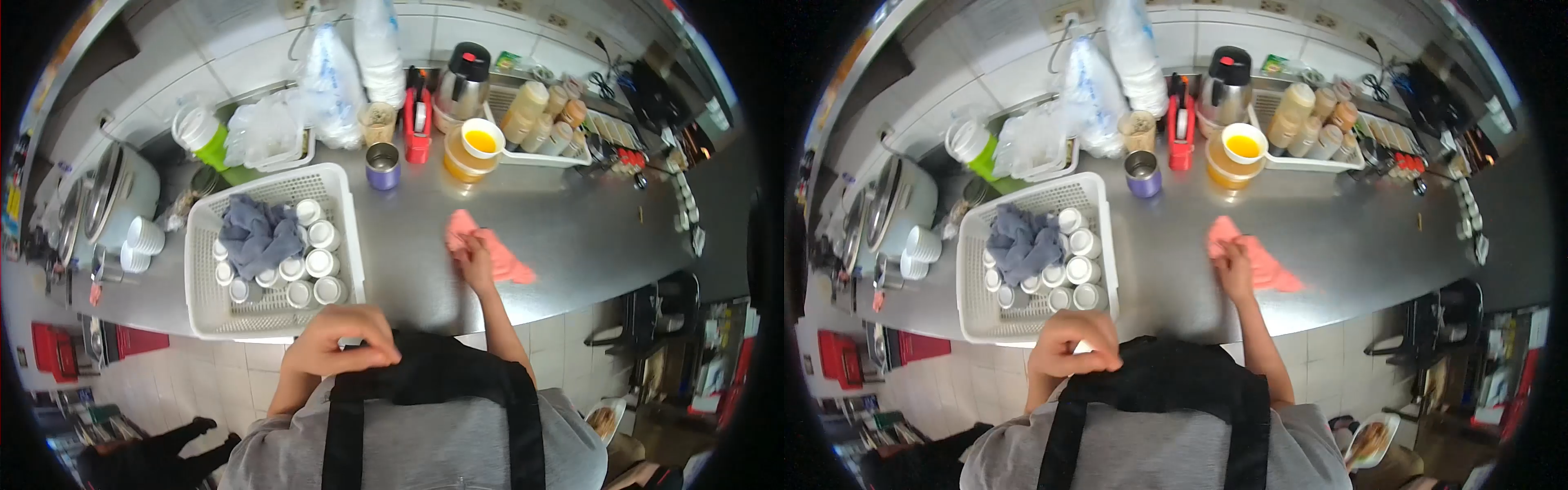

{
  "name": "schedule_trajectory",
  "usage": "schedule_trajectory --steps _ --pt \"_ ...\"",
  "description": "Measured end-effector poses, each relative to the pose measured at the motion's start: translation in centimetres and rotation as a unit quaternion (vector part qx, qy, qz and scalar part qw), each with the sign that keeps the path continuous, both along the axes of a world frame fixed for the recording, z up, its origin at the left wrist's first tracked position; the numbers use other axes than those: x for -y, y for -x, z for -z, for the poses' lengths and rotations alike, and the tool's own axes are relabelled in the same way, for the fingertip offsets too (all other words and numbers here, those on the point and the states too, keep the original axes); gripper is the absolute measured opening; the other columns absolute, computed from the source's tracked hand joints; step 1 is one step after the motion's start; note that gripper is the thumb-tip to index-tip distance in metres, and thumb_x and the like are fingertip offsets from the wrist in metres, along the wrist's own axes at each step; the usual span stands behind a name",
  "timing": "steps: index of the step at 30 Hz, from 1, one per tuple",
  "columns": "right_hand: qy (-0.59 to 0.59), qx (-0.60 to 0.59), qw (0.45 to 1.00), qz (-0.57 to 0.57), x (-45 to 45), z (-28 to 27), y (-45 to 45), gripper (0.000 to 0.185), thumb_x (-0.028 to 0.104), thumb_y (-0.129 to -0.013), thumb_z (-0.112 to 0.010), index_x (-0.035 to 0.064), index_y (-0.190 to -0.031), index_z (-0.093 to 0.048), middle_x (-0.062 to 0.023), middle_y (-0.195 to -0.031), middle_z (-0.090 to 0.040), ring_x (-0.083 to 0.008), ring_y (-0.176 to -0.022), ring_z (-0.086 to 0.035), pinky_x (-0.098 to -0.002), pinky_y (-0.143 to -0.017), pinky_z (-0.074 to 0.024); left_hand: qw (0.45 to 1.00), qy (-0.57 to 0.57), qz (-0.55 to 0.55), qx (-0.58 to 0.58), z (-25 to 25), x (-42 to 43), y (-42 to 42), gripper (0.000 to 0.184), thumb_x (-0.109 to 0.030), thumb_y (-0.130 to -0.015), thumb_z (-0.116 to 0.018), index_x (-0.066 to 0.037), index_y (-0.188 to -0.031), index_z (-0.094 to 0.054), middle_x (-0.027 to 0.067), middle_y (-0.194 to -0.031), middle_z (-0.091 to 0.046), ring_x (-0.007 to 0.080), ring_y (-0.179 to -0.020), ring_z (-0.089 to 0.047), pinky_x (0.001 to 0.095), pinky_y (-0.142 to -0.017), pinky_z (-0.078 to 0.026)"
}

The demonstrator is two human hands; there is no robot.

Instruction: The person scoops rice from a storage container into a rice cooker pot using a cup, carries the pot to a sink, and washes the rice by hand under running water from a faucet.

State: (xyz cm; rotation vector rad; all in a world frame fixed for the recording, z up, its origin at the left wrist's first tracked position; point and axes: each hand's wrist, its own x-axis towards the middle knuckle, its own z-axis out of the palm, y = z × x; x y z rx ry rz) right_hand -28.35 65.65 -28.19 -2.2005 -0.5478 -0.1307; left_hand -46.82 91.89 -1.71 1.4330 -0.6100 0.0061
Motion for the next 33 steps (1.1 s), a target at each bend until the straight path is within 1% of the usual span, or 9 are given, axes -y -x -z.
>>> schedule_trajectory --steps 5,8,9,12,21,23,26,29,33 --pt "-0.058 -0.185 0.981 -0.027 -1.6 -14.2 2.0 0.035 0.022 -0.082 -0.063 0.003 -0.111 -0.061 -0.018 -0.102 -0.055 -0.0285 -0.095 -0.054 -0.0361 -0.087 -0.0443 0.982 -0.121 -0.054 -0.132 2.6 0.2 -2.3 0.006 -0.004 -0.085 -0.063 -0.002 -0.089 -0.066 0.0064 -0.081 -0.064 0.0125 -0.071 -0.06 0.0248 -0.064 -0.047" --pt "0.099 -0.24 0.948 -0.182 0.3 -13.3 3.4 0.045 0.03 -0.079 -0.068 0.0054 -0.117 -0.06 -0.0177 -0.104 -0.055 -0.03 -0.097 -0.054 -0.0365 -0.086 -0.0451 0.975 -0.138 -0.062 -0.166 3.9 0.8 -3.2 0.007 -0.006 -0.085 -0.063 -0.001 -0.09 -0.066 0.0066 -0.081 -0.064 0.0119 -0.072 -0.06 0.0246 -0.066 -0.047" --pt "0.109 -0.136 0.964 -0.2 0.2 -11.9 4.1 0.052 0.032 -0.075 -0.071 0.011 -0.12 -0.059 -0.0175 -0.107 -0.054 -0.0325 -0.098 -0.053 -0.0381 -0.086 -0.0457 0.974 -0.108 -0.066 -0.186 4.6 1.4 -3.3 0.007 -0.006 -0.085 -0.063 -0.001 -0.09 -0.066 0.0065 -0.082 -0.064 0.0119 -0.073 -0.06 0.0245 -0.067 -0.047" --pt "0.228 -0.208 0.945 -0.107 -1.0 -8.9 6.9 0.046 0.028 -0.071 -0.074 0.0128 -0.113 -0.063 -0.0143 -0.109 -0.053 -0.0329 -0.103 -0.051 -0.0404 -0.084 -0.0482 0.979 -0.125 -0.043 -0.155 5.0 3.0 -4.1 0.006 -0.001 -0.085 -0.06 0.002 -0.088 -0.064 0.0075 -0.084 -0.063 0.0139 -0.076 -0.061 0.0257 -0.069 -0.047" --pt "0.056 -0.167 0.983 -0.059 0.6 -5.2 5.3 0.037 0.021 -0.079 -0.066 0.0088 -0.113 -0.063 -0.0185 -0.107 -0.056 -0.0334 -0.099 -0.055 -0.0391 -0.084 -0.0478 0.968 -0.2 0.013 -0.15 8.6 5.9 -5.7 0.013 -0.012 -0.084 -0.064 -0.001 -0.091 -0.065 0.0071 -0.082 -0.065 0.0155 -0.072 -0.061 0.0273 -0.068 -0.048" --pt "0.033 -0.18 0.983 -0.011 3.2 -8.0 3.5 0.036 0.025 -0.081 -0.064 0.0062 -0.112 -0.063 -0.019 -0.104 -0.06 -0.0325 -0.091 -0.06 -0.038 -0.081 -0.0485 0.961 -0.227 0.012 -0.157 9.7 7.0 -6.1 0.015 -0.013 -0.084 -0.063 0.0 -0.091 -0.064 0.0078 -0.084 -0.065 0.0177 -0.072 -0.061 0.0281 -0.068 -0.049" --pt "0.009 -0.142 0.984 0.102 8.7 -11.1 0.5 0.034 0.027 -0.085 -0.062 0.0044 -0.11 -0.064 -0.0189 -0.101 -0.063 -0.0284 -0.085 -0.063 -0.036 -0.077 -0.0496 0.944 -0.297 0.028 -0.139 13.2 8.4 -7.3 0.021 -0.019 -0.085 -0.062 -0.007 -0.103 -0.065 0.0121 -0.112 -0.059 0.0244 -0.102 -0.058 0.0379 -0.086 -0.046" --pt "0.009 -0.022 0.965 0.261 17.2 -12.9 -2.8 0.027 0.022 -0.088 -0.058 0.0029 -0.106 -0.065 -0.0163 -0.087 -0.068 -0.025 -0.076 -0.065 -0.0342 -0.071 -0.0506 0.831 -0.53 -0.104 0.131 16.5 10.9 -7.4 0.042 -0.019 -0.078 -0.066 -0.022 -0.119 -0.059 0.0082 -0.136 -0.045 0.0296 -0.127 -0.04 0.0538 -0.1 -0.032" --pt "0.032 0.028 0.889 0.455 31.2 -13.3 -6.5 0.025 0.02 -0.089 -0.054 0.0011 -0.101 -0.065 -0.0173 -0.083 -0.066 -0.0249 -0.075 -0.065 -0.0354 -0.071 -0.0504 0.804 -0.575 -0.128 0.08 23.3 14.6 -7.7 0.052 -0.029 -0.075 -0.068 -0.032 -0.125 -0.054 0.0092 -0.145 -0.033 0.0332 -0.136 -0.025 0.0595 -0.105 -0.018"
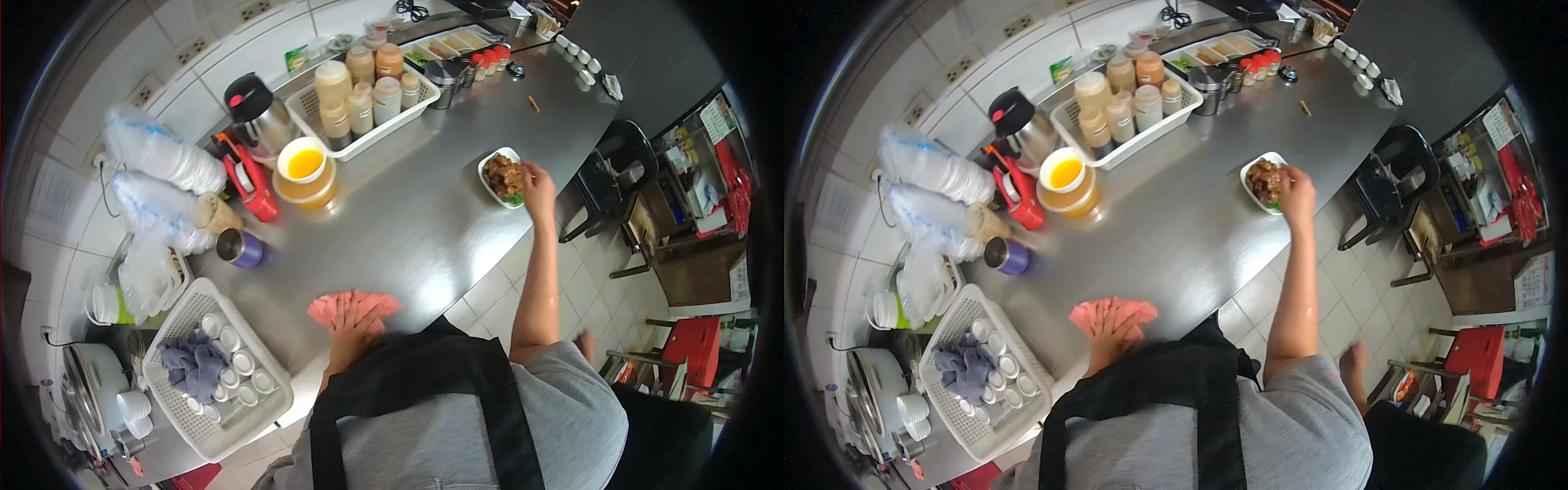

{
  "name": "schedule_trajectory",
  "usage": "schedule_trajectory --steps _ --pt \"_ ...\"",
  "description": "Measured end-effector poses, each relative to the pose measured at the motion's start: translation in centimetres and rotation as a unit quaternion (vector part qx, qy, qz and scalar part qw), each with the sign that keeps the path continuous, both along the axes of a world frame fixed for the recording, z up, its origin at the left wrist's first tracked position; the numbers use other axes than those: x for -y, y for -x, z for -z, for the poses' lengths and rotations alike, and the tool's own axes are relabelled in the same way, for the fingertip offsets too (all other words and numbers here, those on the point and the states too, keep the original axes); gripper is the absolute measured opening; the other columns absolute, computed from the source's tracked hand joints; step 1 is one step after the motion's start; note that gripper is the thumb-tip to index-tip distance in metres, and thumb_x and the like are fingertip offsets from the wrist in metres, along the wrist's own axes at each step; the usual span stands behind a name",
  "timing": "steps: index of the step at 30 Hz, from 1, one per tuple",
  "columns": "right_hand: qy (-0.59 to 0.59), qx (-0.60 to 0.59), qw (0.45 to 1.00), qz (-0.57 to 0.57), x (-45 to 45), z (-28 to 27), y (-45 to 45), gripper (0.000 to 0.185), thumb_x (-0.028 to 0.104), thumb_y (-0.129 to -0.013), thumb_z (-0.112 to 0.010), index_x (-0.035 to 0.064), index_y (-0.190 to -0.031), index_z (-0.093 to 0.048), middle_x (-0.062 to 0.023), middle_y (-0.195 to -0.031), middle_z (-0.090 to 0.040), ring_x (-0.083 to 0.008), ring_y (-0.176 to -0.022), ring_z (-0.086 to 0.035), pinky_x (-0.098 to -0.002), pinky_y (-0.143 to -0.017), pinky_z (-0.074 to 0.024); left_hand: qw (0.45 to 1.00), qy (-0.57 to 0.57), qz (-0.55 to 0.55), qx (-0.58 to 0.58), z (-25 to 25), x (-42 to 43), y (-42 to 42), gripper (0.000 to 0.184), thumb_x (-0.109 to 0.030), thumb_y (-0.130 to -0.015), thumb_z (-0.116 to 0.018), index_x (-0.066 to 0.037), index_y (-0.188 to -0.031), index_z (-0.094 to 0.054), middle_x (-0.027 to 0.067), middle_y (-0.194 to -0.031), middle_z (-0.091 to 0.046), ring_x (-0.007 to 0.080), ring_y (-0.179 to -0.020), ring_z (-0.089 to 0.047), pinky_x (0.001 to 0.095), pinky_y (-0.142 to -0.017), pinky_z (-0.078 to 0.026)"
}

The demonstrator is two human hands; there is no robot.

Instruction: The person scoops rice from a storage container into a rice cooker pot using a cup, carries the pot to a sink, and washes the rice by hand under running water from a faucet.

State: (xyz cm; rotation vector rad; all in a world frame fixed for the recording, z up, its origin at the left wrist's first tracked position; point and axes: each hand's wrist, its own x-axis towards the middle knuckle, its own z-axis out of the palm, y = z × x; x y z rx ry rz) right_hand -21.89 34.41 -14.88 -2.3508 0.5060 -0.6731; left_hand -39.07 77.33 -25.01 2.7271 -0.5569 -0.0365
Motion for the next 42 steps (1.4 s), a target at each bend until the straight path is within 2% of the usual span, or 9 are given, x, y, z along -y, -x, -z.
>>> schedule_trajectory --steps 4,7,14,21,23,26,29,36,42 --pt "0.219 -0.171 0.96 0.027 12.2 8.1 -0.9 0.027 0.02 -0.092 -0.051 -0.0017 -0.103 -0.063 -0.0148 -0.075 -0.066 -0.0236 -0.066 -0.066 -0.0346 -0.063 -0.0529 0.992 0.053 -0.099 0.058 2.5 3.7 -2.4 0.041 -0.031 -0.078 -0.065 -0.02 -0.117 -0.058 0.0132 -0.135 -0.042 0.0331 -0.127 -0.036 0.0554 -0.103 -0.023" --pt "-0.264 -0.197 0.944 0.014 14.0 10.5 -0.9 0.029 0.021 -0.094 -0.049 -0.0027 -0.105 -0.062 -0.0128 -0.072 -0.066 -0.0202 -0.057 -0.065 -0.0307 -0.054 -0.0536 0.969 0.051 -0.239 0.04 1.7 7.2 -6.7 0.031 -0.029 -0.085 -0.058 -0.012 -0.111 -0.059 0.0154 -0.121 -0.048 0.033 -0.115 -0.045 0.0513 -0.096 -0.03" --pt "-0.254 -0.158 0.953 -0.048 14.2 10.8 -2.5 0.027 0.016 -0.094 -0.047 -0.0041 -0.105 -0.061 -0.0112 -0.069 -0.065 -0.0166 -0.05 -0.063 -0.0289 -0.049 -0.0527 0.935 0.231 -0.269 0.025 -4.6 14.7 -15.9 0.038 -0.032 -0.089 -0.055 -0.004 -0.114 -0.056 0.0183 -0.109 -0.047 0.0361 -0.097 -0.051 0.0424 -0.083 -0.043" --pt "-0.228 -0.147 0.959 -0.077 14.4 10.4 -3.1 0.023 0.012 -0.092 -0.046 -0.0045 -0.095 -0.061 -0.0116 -0.062 -0.062 -0.017 -0.049 -0.062 -0.0295 -0.047 -0.0513 0.98 0.136 -0.14 -0.041 -5.0 12.2 -18.4 0.055 -0.012 -0.076 -0.069 -0.004 -0.125 -0.046 0.0197 -0.115 -0.043 0.0299 -0.099 -0.053 0.0395 -0.081 -0.048" --pt "-0.232 -0.148 0.958 -0.083 14.9 11.4 -3.2 0.02 0.009 -0.09 -0.046 -0.0048 -0.09 -0.061 -0.0135 -0.061 -0.062 -0.0184 -0.049 -0.063 -0.0317 -0.05 -0.0503 0.95 0.167 -0.158 -0.214 -4.7 10.0 -18.8 0.057 -0.008 -0.075 -0.068 -0.002 -0.126 -0.044 0.0203 -0.114 -0.046 0.0273 -0.099 -0.055 0.0366 -0.079 -0.05" --pt "-0.273 -0.135 0.948 -0.094 15.0 10.1 -3.4 0.02 0.009 -0.09 -0.046 -0.004 -0.088 -0.061 -0.013 -0.059 -0.062 -0.0181 -0.049 -0.062 -0.0309 -0.049 -0.0499 0.87 0.421 -0.194 -0.17 -1.7 9.5 -19.4 0.047 -0.003 -0.075 -0.066 0.003 -0.118 -0.05 0.0186 -0.109 -0.055 0.0239 -0.094 -0.06 0.0316 -0.078 -0.051" --pt "-0.261 -0.152 0.943 -0.139 15.6 9.8 -4.5 0.023 0.01 -0.09 -0.046 -0.0038 -0.097 -0.063 -0.0127 -0.061 -0.062 -0.0173 -0.048 -0.062 -0.03 -0.05 -0.0502 0.816 0.51 -0.236 -0.138 -9.7 19.1 -19.3 0.033 0.0 -0.077 -0.064 0.007 -0.108 -0.055 0.016 -0.1 -0.062 0.0214 -0.09 -0.062 0.0295 -0.081 -0.05" --pt "-0.289 -0.22 0.881 -0.303 18.3 9.5 -9.9 0.026 0.014 -0.093 -0.048 -0.0029 -0.107 -0.062 -0.01 -0.066 -0.063 -0.0132 -0.052 -0.06 -0.0277 -0.051 -0.0522 0.806 0.554 -0.201 -0.052 1.4 30.5 -22.9 0.016 0.006 -0.084 -0.056 0.005 -0.099 -0.061 0.0128 -0.104 -0.064 0.0181 -0.094 -0.063 0.0264 -0.08 -0.049" --pt "-0.331 -0.247 0.838 -0.357 18.8 9.9 -12.6 0.027 0.015 -0.094 -0.047 -0.0005 -0.111 -0.062 -0.0099 -0.067 -0.063 -0.0134 -0.053 -0.061 -0.0276 -0.052 -0.054 0.777 0.524 -0.348 -0.024 0.5 37.3 -21.3 0.012 0.001 -0.085 -0.059 0.003 -0.095 -0.065 0.0106 -0.105 -0.064 0.0174 -0.093 -0.061 0.0265 -0.081 -0.048"
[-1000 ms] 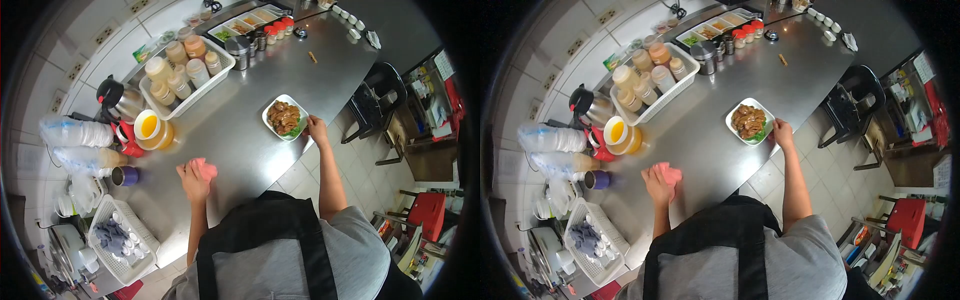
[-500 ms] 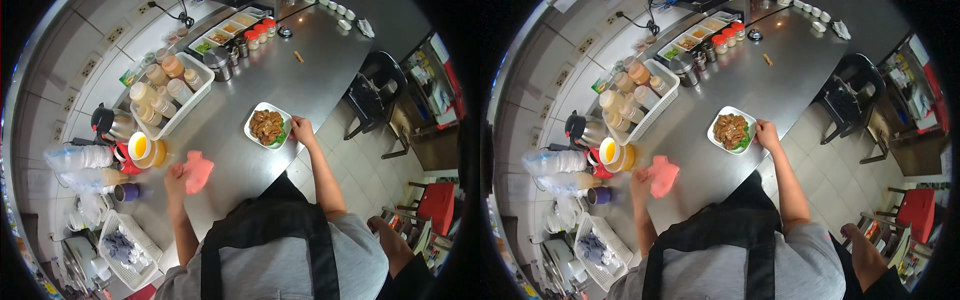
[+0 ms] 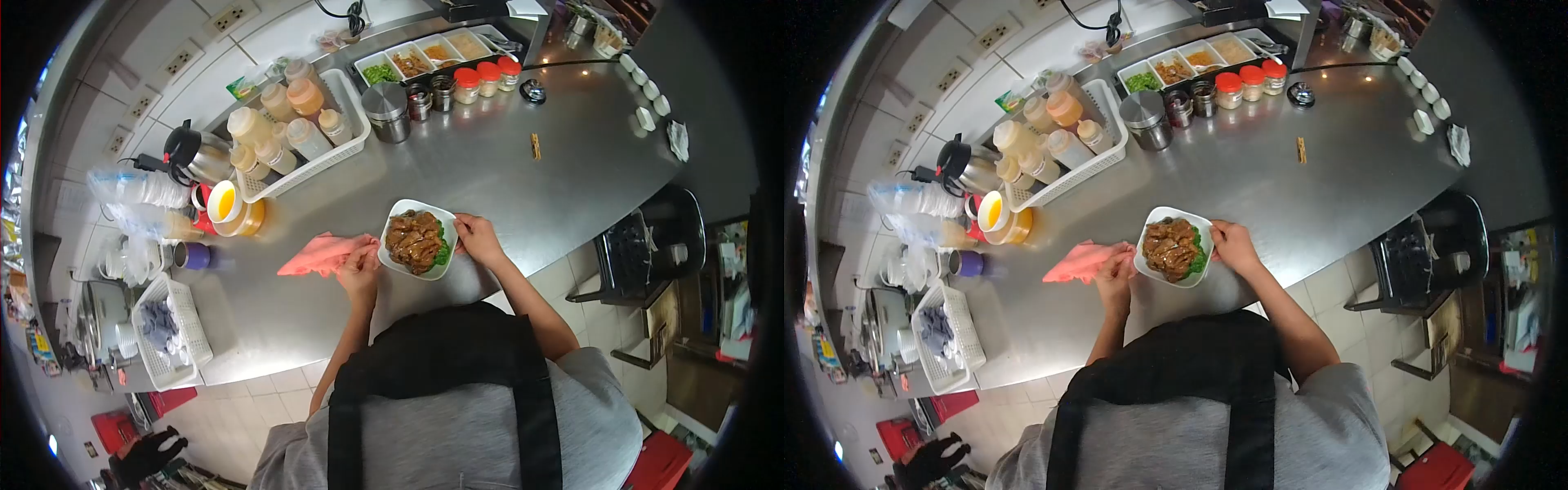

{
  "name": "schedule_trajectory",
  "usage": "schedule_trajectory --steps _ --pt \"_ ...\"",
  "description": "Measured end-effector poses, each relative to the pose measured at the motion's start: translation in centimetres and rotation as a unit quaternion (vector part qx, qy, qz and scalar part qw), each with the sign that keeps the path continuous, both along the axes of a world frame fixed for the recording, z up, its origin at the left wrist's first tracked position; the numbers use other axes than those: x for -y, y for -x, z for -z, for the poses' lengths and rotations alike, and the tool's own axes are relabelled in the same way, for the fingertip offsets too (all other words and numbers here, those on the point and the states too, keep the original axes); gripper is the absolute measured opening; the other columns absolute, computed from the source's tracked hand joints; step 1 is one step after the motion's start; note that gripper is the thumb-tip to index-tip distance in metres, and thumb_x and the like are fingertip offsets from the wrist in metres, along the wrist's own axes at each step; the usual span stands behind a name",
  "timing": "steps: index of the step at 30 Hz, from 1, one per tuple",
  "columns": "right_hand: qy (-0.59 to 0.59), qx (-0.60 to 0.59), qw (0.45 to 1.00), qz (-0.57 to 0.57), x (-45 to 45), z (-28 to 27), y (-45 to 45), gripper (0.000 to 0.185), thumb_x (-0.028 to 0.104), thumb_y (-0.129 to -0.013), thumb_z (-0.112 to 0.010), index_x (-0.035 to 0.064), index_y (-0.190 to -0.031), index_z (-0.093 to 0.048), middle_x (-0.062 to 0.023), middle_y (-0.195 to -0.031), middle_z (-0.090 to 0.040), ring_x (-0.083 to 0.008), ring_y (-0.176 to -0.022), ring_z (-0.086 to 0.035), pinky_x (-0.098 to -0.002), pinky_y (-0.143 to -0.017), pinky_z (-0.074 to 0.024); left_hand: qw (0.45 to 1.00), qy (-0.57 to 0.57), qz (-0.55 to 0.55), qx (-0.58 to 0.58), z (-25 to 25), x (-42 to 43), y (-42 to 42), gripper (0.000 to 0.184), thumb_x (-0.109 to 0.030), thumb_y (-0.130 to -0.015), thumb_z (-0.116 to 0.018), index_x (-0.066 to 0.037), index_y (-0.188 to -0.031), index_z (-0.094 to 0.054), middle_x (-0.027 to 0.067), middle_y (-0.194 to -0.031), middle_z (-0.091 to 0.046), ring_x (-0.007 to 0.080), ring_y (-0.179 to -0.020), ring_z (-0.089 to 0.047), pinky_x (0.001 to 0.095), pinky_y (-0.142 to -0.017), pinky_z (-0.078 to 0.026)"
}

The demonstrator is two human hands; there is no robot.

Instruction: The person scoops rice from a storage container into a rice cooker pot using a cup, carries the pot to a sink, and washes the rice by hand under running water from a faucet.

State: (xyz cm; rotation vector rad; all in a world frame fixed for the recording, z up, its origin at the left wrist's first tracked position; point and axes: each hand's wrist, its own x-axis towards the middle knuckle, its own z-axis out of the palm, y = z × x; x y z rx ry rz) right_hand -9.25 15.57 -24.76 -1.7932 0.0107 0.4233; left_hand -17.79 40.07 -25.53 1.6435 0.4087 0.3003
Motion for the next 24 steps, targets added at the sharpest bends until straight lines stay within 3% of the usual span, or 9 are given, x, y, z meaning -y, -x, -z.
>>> schedule_trajectory --steps 3,8,11,12,14,16,18,22,24 --pt "0.0 0.001 1.0 -0.031 0.2 -0.1 -0.9 0.026 0.014 -0.095 -0.046 0.0001 -0.11 -0.062 -0.0092 -0.066 -0.063 -0.013 -0.052 -0.061 -0.0279 -0.051 -0.0531 0.995 -0.034 -0.012 -0.088 0.5 0.1 -0.2 0.011 -0.001 -0.086 -0.059 0.003 -0.094 -0.066 0.0086 -0.098 -0.066 0.0153 -0.085 -0.061 0.0253 -0.075 -0.049" --pt "0.004 0.034 0.996 -0.083 0.5 0.6 -2.3 0.024 0.013 -0.093 -0.047 -0.0011 -0.105 -0.062 -0.0108 -0.06 -0.061 -0.0156 -0.046 -0.059 -0.0302 -0.051 -0.0512 0.996 -0.057 0.027 -0.056 0.1 -0.2 -3.3 0.013 -0.003 -0.086 -0.06 0.003 -0.096 -0.066 0.0065 -0.09 -0.067 0.012 -0.075 -0.06 0.0227 -0.069 -0.048" --pt "0.094 0.012 0.977 -0.191 0.8 -0.7 -4.5 0.025 0.013 -0.09 -0.049 -0.001 -0.107 -0.061 -0.0184 -0.076 -0.065 -0.0253 -0.061 -0.065 -0.0368 -0.062 -0.0525 0.995 -0.067 -0.033 -0.068 1.5 -1.6 -3.8 0.015 -0.008 -0.086 -0.061 0.002 -0.096 -0.067 0.0095 -0.092 -0.068 0.0166 -0.077 -0.061 0.0275 -0.071 -0.049" --pt "0.154 0.108 0.964 -0.19 0.4 -1.4 -5.5 0.026 0.014 -0.089 -0.05 -0.001 -0.108 -0.061 -0.0206 -0.084 -0.064 -0.0286 -0.069 -0.064 -0.0387 -0.066 -0.0517 0.992 -0.075 -0.068 -0.073 1.7 -2.0 -3.7 0.016 -0.01 -0.086 -0.062 0.001 -0.096 -0.068 0.011 -0.093 -0.068 0.0192 -0.078 -0.062 0.03 -0.073 -0.049" --pt "0.265 0.289 0.902 -0.181 -1.4 -3.3 -7.3 0.029 0.016 -0.088 -0.052 -0.0009 -0.11 -0.06 -0.025 -0.099 -0.061 -0.0351 -0.086 -0.063 -0.0426 -0.076 -0.0501 0.962 -0.262 -0.076 -0.016 0.6 -2.2 -2.4 0.022 -0.015 -0.088 -0.058 -0.004 -0.106 -0.066 0.0141 -0.112 -0.061 0.0263 -0.098 -0.058 0.0384 -0.087 -0.043" --pt "0.177 0.253 0.932 -0.189 -4.9 -6.9 -10.2 0.037 0.02 -0.086 -0.056 -0.0012 -0.116 -0.056 -0.0272 -0.112 -0.055 -0.04 -0.106 -0.053 -0.0455 -0.089 -0.044 0.91 -0.413 -0.037 -0.023 0.5 -2.3 -0.3 0.029 -0.02 -0.09 -0.054 -0.009 -0.116 -0.062 0.015 -0.128 -0.051 0.0312 -0.116 -0.048 0.0464 -0.099 -0.034" --pt "0.098 0.342 0.916 -0.186 -9.9 -6.0 -14.1 0.048 0.022 -0.083 -0.061 -0.0026 -0.122 -0.05 -0.0277 -0.113 -0.054 -0.0402 -0.11 -0.051 -0.0448 -0.093 -0.0419 0.846 -0.523 0.048 -0.095 1.6 -2.5 2.3 0.036 -0.024 -0.091 -0.05 -0.015 -0.126 -0.056 0.0139 -0.142 -0.038 0.0339 -0.131 -0.033 0.054 -0.107 -0.021" --pt "0.164 0.381 0.9 -0.136 -19.8 -5.6 -20.1 0.074 0.025 -0.075 -0.071 -0.0069 -0.13 -0.035 -0.026 -0.122 -0.049 -0.0381 -0.115 -0.048 -0.043 -0.095 -0.0414 0.851 -0.512 0.029 -0.112 2.3 -2.3 4.5 0.042 -0.024 -0.092 -0.048 -0.02 -0.134 -0.047 0.0088 -0.147 -0.03 0.0326 -0.137 -0.024 0.0584 -0.108 -0.014" --pt "0.185 0.319 0.921 -0.124 -22.3 -5.4 -21.1 0.077 0.027 -0.073 -0.073 -0.0061 -0.13 -0.035 -0.0258 -0.122 -0.05 -0.0374 -0.117 -0.047 -0.0416 -0.096 -0.041 0.855 -0.506 0.011 -0.113 2.0 -1.5 4.9 0.042 -0.023 -0.092 -0.048 -0.019 -0.134 -0.047 0.0098 -0.147 -0.031 0.0335 -0.136 -0.025 0.0577 -0.108 -0.014"
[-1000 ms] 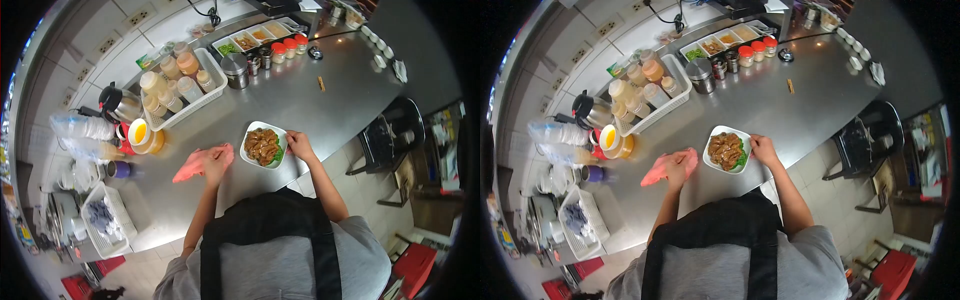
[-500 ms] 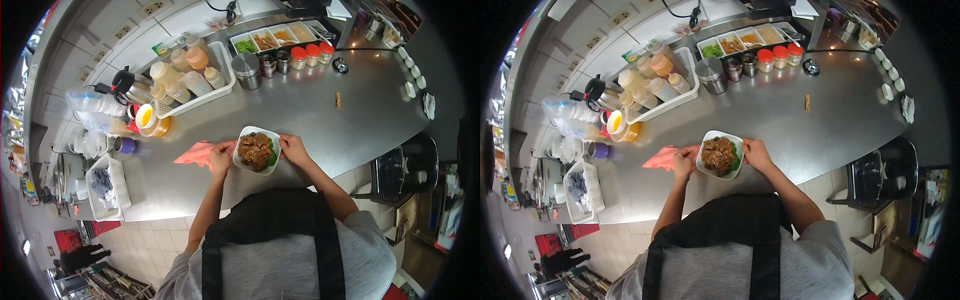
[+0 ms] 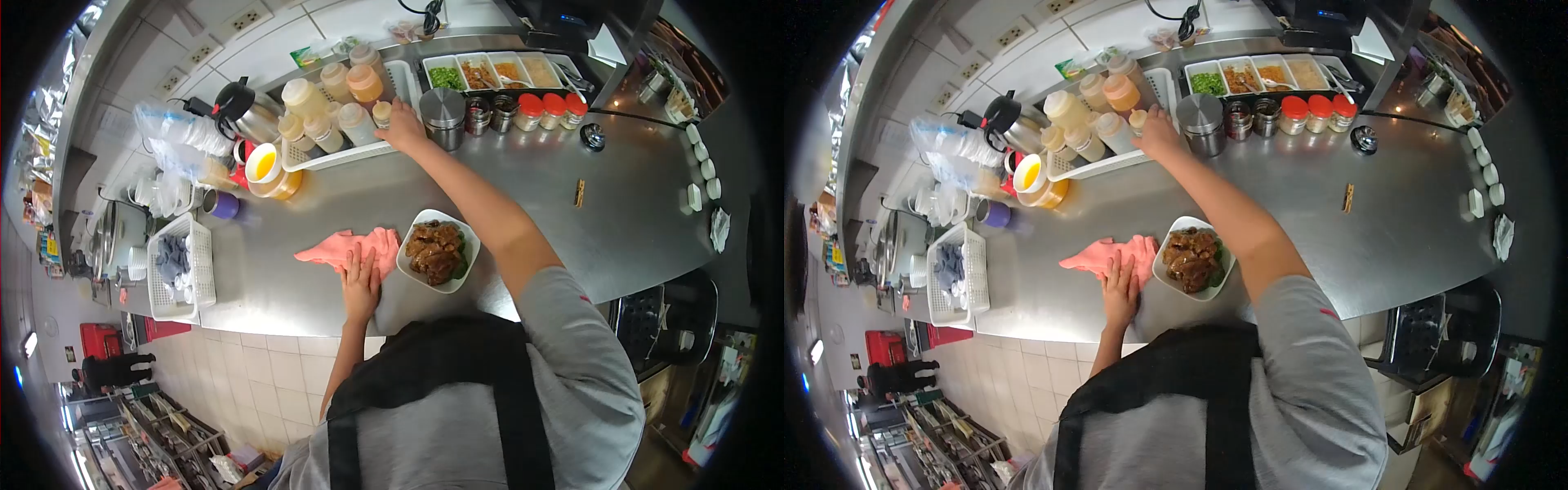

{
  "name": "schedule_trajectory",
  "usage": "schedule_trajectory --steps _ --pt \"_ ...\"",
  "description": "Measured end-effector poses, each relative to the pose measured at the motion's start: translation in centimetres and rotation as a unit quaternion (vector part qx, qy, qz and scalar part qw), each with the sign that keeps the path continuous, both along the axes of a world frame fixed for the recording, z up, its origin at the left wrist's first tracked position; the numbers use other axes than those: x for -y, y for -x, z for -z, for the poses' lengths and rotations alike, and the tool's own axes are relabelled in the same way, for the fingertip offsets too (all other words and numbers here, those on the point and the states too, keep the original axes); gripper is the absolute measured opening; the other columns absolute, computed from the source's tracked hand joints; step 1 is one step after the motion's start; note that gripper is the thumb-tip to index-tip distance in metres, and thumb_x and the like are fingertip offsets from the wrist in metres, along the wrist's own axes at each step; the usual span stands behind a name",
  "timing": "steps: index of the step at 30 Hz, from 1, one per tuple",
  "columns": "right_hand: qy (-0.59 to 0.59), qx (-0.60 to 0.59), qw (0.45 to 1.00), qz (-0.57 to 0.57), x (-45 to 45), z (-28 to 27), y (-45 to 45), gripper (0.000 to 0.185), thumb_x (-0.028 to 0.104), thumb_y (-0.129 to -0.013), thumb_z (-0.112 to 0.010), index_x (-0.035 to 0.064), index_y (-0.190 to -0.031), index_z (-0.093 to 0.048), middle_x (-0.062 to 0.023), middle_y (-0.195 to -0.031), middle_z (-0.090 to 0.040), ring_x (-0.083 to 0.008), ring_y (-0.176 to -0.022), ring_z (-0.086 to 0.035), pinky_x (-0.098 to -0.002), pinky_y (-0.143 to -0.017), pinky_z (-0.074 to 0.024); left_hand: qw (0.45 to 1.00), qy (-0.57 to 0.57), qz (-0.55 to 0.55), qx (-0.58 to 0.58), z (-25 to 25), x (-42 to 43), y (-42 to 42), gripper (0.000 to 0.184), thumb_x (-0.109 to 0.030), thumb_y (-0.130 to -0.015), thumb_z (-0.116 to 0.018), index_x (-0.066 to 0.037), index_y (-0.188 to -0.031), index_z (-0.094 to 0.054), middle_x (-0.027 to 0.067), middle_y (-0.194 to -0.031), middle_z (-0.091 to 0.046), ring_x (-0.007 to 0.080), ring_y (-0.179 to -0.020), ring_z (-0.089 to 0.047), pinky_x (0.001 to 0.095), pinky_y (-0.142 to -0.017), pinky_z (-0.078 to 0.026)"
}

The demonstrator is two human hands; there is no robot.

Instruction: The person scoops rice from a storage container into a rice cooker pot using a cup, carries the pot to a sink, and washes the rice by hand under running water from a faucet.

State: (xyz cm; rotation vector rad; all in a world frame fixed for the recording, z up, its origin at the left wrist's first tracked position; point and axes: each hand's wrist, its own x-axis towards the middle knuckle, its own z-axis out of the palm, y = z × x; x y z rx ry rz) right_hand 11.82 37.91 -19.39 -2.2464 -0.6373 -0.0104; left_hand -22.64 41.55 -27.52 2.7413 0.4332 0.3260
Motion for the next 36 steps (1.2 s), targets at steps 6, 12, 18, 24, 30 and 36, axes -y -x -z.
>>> schedule_trajectory --steps 6,12,18,24,30,36 --pt "-0.104 0.042 0.993 -0.046 1.0 0.3 0.6 0.062 0.02 -0.068 -0.076 0.0037 -0.119 -0.046 -0.0172 -0.115 -0.054 -0.031 -0.112 -0.049 -0.0426 -0.093 -0.0416 0.999 0.005 -0.027 0.025 0.8 0.8 0.4 0.043 -0.021 -0.092 -0.048 -0.017 -0.135 -0.046 0.0107 -0.147 -0.03 0.0336 -0.137 -0.023 0.0587 -0.107 -0.013" --pt "0.003 0.284 0.941 -0.182 15.0 -6.7 8.2 0.061 0.012 -0.062 -0.075 0.022 -0.119 -0.055 -0.008 -0.107 -0.052 -0.0266 -0.105 -0.051 -0.0485 -0.105 -0.0273 0.999 -0.034 -0.041 0.006 -0.3 0.6 -0.1 0.044 -0.026 -0.087 -0.054 -0.021 -0.13 -0.05 0.0093 -0.14 -0.039 0.0313 -0.132 -0.031 0.0568 -0.106 -0.019" --pt "0.229 0.356 0.859 -0.287 22.2 -5.3 11.5 0.048 0.009 -0.068 -0.063 0.0253 -0.114 -0.059 -0.0052 -0.1 -0.05 -0.0203 -0.104 -0.052 -0.0531 -0.11 -0.0213 0.997 -0.039 -0.062 0.018 -0.6 0.4 -0.5 0.043 -0.03 -0.083 -0.057 -0.024 -0.126 -0.053 0.0081 -0.131 -0.046 0.0305 -0.121 -0.041 0.0547 -0.101 -0.026" --pt "0.194 0.37 0.859 -0.296 21.2 -6.0 14.2 0.03 0.01 -0.074 -0.056 0.0229 -0.101 -0.061 -0.0029 -0.095 -0.05 -0.0185 -0.103 -0.051 -0.0507 -0.109 -0.0236 0.996 -0.064 -0.052 0.038 -0.6 0.4 -0.4 0.043 -0.03 -0.083 -0.057 -0.022 -0.125 -0.054 0.008 -0.13 -0.047 0.0306 -0.116 -0.043 0.0498 -0.095 -0.032" --pt "0.258 0.184 0.892 -0.323 21.9 -6.5 11.7 0.046 0.017 -0.063 -0.073 0.0258 -0.107 -0.064 -0.0046 -0.098 -0.05 -0.0229 -0.103 -0.05 -0.0517 -0.101 -0.0292 0.994 -0.075 -0.072 0.02 -1.1 1.0 0.0 0.042 -0.029 -0.084 -0.055 -0.022 -0.125 -0.054 0.0077 -0.13 -0.047 0.0294 -0.115 -0.043 0.0474 -0.094 -0.032" --pt "-0.03 0.088 0.959 -0.268 15.5 -8.8 7.2 0.058 0.023 -0.064 -0.078 0.015 -0.118 -0.058 -0.0103 -0.109 -0.056 -0.029 -0.107 -0.051 -0.0417 -0.096 -0.0372 0.991 -0.08 -0.102 0.028 -0.6 2.0 0.5 0.041 -0.028 -0.085 -0.055 -0.023 -0.126 -0.053 0.0095 -0.13 -0.047 0.0302 -0.117 -0.043 0.0475 -0.094 -0.033"
